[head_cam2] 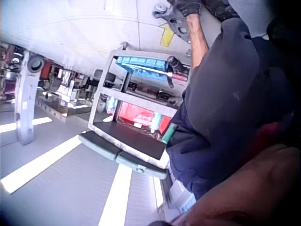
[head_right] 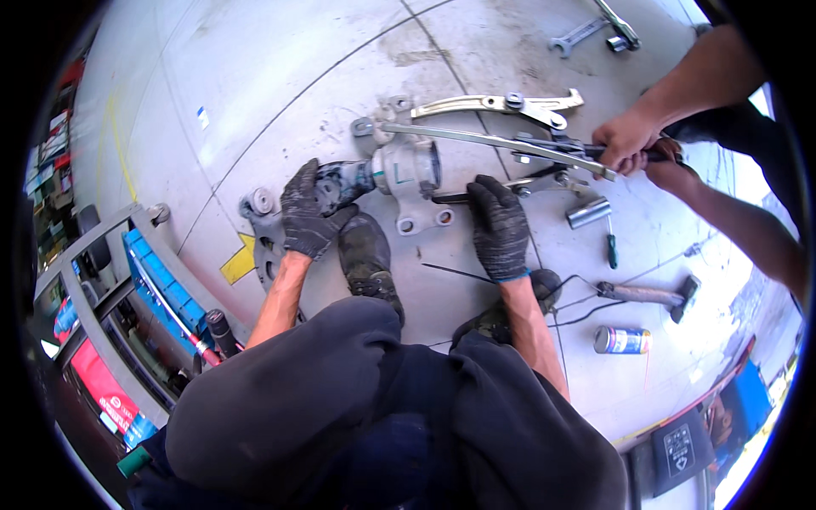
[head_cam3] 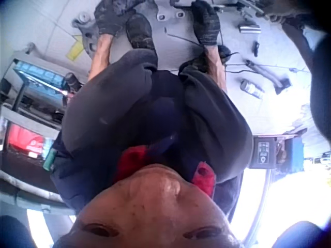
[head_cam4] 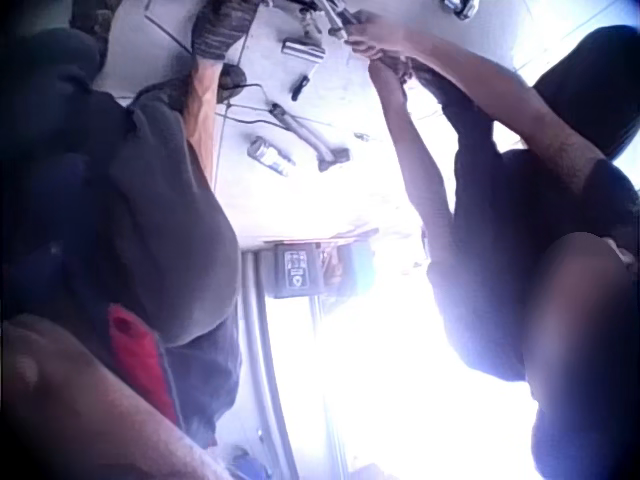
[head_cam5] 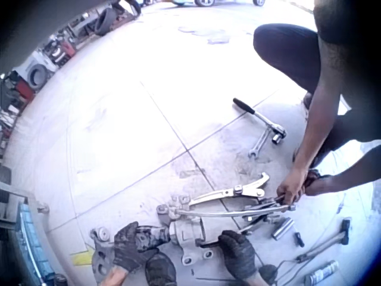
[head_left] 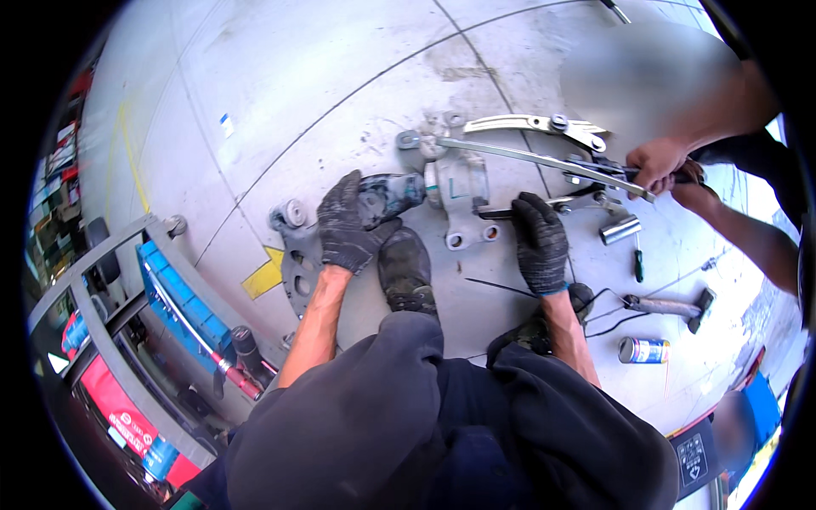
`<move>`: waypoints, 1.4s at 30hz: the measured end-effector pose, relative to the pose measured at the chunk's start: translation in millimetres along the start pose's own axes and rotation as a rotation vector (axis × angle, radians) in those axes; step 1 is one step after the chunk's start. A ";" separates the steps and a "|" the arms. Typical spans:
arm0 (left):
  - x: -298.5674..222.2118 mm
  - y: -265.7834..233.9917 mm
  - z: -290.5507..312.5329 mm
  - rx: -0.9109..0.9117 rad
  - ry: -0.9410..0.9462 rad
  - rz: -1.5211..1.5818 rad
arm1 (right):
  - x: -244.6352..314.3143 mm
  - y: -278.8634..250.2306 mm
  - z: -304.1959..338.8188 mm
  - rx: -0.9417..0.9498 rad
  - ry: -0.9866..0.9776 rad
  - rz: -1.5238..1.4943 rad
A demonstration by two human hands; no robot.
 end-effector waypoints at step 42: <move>-49.9 13.2 -35.6 0.005 0.083 0.008 | 65.3 -39.3 -103.2 0.204 0.640 -1.788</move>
Point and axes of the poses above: each hand's wrist, its own z-axis away from the middle knuckle, its own y-axis out of the palm, x = y × z, the point moved 1 cm from there along -z, towards the middle knuckle, and after that the axes turned 3 degrees about x, right-handed, at the moved point
